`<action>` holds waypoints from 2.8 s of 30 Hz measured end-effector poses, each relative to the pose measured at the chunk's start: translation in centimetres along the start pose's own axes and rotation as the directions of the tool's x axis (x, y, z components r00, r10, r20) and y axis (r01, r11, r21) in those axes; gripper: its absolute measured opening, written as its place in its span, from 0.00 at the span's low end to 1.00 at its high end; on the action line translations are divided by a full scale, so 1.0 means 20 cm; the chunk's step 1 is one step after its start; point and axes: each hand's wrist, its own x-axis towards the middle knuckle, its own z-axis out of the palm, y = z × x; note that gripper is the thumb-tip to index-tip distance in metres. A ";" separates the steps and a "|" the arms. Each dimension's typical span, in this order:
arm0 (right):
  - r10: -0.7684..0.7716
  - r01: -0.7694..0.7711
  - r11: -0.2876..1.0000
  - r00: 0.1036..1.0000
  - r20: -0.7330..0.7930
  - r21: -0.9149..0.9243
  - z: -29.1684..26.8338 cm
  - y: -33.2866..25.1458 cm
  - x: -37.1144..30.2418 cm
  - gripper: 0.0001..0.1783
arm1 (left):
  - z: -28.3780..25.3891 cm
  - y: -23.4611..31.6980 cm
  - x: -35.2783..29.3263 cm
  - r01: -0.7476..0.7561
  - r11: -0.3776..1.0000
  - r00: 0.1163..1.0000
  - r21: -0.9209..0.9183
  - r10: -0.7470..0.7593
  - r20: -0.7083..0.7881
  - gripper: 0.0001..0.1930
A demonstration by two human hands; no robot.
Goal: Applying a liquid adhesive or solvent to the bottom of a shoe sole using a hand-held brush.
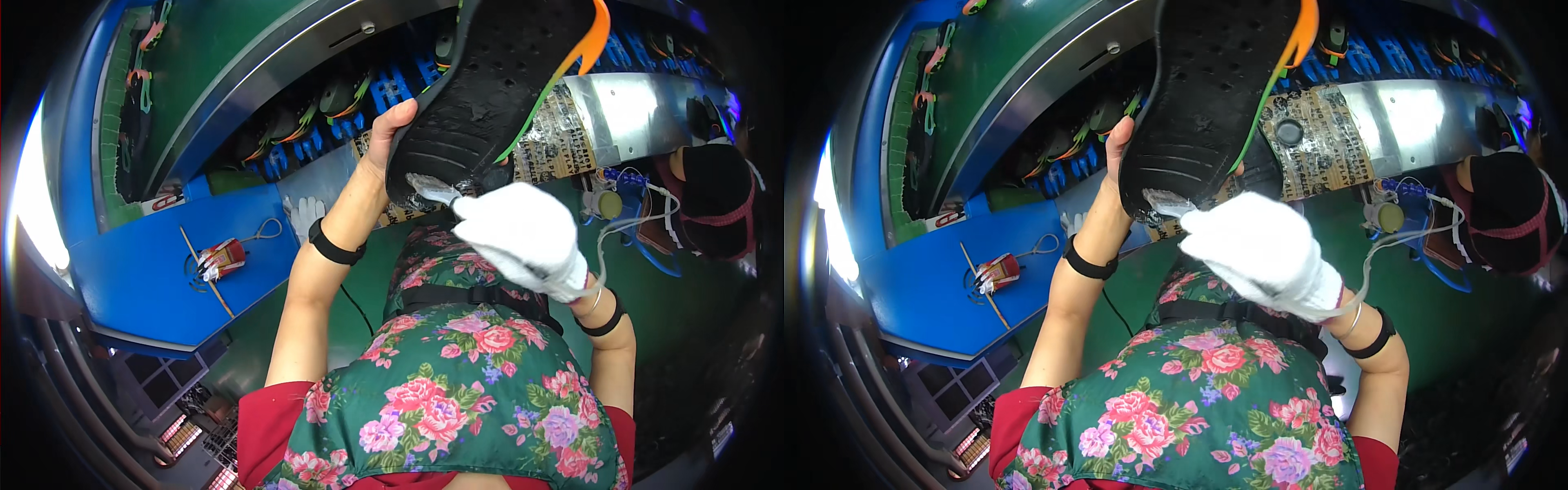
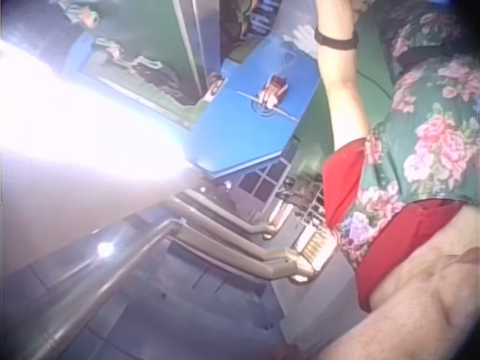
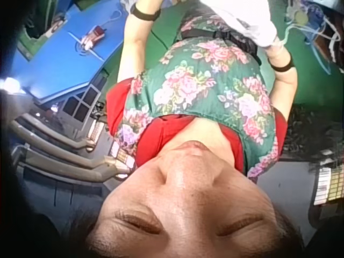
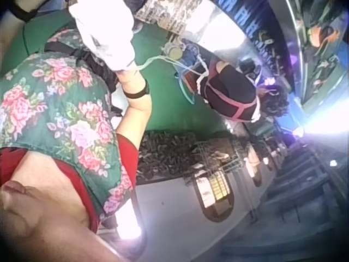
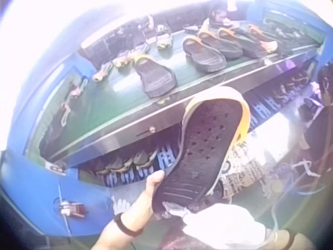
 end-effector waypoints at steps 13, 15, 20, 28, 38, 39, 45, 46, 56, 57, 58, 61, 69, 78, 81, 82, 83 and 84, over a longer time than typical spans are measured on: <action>0.300 -0.289 0.822 0.952 0.058 0.490 0.03 -0.01 0.04 0.11 | 0.06 0.03 -0.01 -0.021 0.992 0.999 -0.125 0.016 -0.044 0.47; 0.429 -0.367 0.828 0.901 -0.058 0.425 0.00 0.01 0.06 0.11 | 0.14 -0.03 -0.04 -0.068 0.973 0.993 -0.220 0.043 -0.114 0.45; 0.075 -0.153 0.942 0.964 -0.256 -0.300 -0.18 0.12 0.21 0.11 | 0.14 -0.21 -0.13 -0.021 0.927 1.000 -0.376 0.014 -0.021 0.41; 0.435 -0.275 0.744 0.891 -0.129 0.609 -0.10 0.04 0.15 0.09 | 0.21 -0.01 -0.44 -0.318 0.887 0.912 -0.335 0.382 0.147 0.56; 0.707 -0.421 0.377 0.706 0.037 0.825 0.20 0.23 0.03 0.14 | -0.21 1.17 -0.71 -0.742 0.350 0.565 -0.572 0.785 -0.253 0.57; 0.735 -0.438 0.364 0.677 0.035 0.822 0.23 0.22 0.03 0.10 | -0.25 1.19 -0.71 -0.788 0.294 0.499 -0.542 0.820 -0.280 0.60; 0.775 -0.435 0.267 0.627 0.076 0.860 0.27 0.24 -0.14 0.12 | -0.28 1.08 -0.50 -0.976 0.217 0.191 0.032 0.912 -0.362 0.44; 0.796 -0.445 0.268 0.602 0.064 0.855 0.25 0.24 -0.18 0.12 | -0.17 1.02 -0.39 -0.967 0.237 0.184 0.097 0.906 -0.382 0.39; 0.812 -0.372 0.294 0.583 -0.025 0.881 0.21 0.24 -0.19 0.11 | 0.24 0.84 0.42 0.060 -0.233 0.533 0.971 0.830 0.166 0.18; 0.797 -0.356 0.327 0.602 -0.053 0.875 0.18 0.22 -0.17 0.11 | 0.25 0.84 0.44 -0.021 -0.163 0.504 0.986 0.850 0.151 0.14; 0.786 -0.359 0.332 0.617 -0.045 0.872 0.18 0.23 -0.16 0.11 | 0.23 0.85 0.43 -0.100 -0.092 0.477 0.991 0.869 0.129 0.10; 0.806 -0.302 0.337 0.582 -0.108 0.892 0.13 0.24 -0.21 0.12 | 0.27 0.81 0.30 -0.210 0.108 0.410 0.972 0.912 -0.012 0.09; 0.819 -0.090 0.192 0.564 -0.109 0.977 -0.10 0.25 -0.27 0.15 | 0.15 0.75 -0.59 -0.601 0.027 -0.023 0.799 0.998 -0.051 0.20; 0.640 -0.006 0.185 0.760 -0.115 0.983 -0.21 0.05 -0.02 0.14 | -0.20 0.35 -0.31 -0.406 0.824 0.548 0.396 0.566 -0.616 0.17; 0.632 -0.027 0.279 0.758 -0.163 0.960 -0.11 0.04 0.04 0.13 | -0.08 0.10 -0.13 -0.183 0.965 0.784 0.189 0.259 -0.564 0.17; 0.638 -0.070 0.311 0.754 -0.154 0.948 -0.09 0.05 0.05 0.14 | -0.04 0.01 -0.09 -0.186 0.968 0.832 0.166 0.245 -0.497 0.19; 0.631 -0.084 0.306 0.764 -0.136 0.948 -0.07 0.04 0.06 0.14 | -0.13 -0.09 -0.10 -0.175 0.979 0.906 0.100 0.200 -0.373 0.23; 0.627 -0.095 0.305 0.769 -0.124 0.948 -0.05 0.04 0.06 0.15 | -0.22 -0.21 -0.11 -0.156 0.980 0.904 0.122 0.192 -0.382 0.34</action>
